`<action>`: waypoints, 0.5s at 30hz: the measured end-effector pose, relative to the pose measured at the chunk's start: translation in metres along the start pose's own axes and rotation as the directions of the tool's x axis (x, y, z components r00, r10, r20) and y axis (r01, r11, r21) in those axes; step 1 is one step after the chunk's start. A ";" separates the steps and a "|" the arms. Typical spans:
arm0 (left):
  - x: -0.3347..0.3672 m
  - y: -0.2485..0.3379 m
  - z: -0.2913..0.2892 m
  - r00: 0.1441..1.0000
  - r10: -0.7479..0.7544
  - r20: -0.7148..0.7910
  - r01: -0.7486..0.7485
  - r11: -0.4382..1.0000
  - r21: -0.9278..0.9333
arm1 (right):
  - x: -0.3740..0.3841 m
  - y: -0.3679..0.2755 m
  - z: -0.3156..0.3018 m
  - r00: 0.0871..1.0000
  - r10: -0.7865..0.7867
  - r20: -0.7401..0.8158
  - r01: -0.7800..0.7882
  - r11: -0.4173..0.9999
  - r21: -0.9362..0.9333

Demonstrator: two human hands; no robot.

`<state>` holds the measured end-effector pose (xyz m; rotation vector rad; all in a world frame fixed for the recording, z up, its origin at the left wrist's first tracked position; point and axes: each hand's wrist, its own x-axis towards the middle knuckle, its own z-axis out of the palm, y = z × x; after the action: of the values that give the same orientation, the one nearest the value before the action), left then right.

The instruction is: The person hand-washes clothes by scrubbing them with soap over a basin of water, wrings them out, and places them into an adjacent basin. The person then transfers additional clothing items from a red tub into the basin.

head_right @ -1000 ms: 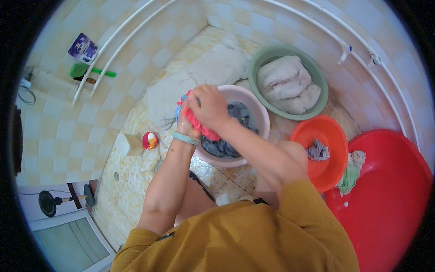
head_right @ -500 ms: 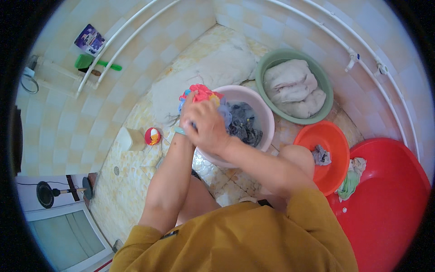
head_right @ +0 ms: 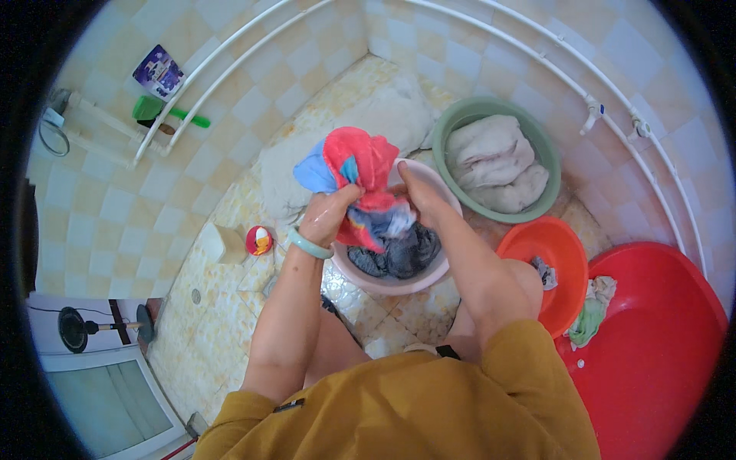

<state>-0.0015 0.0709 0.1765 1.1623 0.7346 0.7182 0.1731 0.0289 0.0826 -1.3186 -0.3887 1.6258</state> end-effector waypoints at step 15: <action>0.018 -0.021 -0.035 0.939 -0.327 -0.107 0.264 0.884 -0.385 | -0.079 -0.100 0.090 0.839 -0.524 -0.145 0.471 0.566 0.677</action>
<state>-0.0171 0.0992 0.1456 0.6339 0.8581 0.6633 0.1376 0.0405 0.2339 -0.4906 -0.1344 1.1379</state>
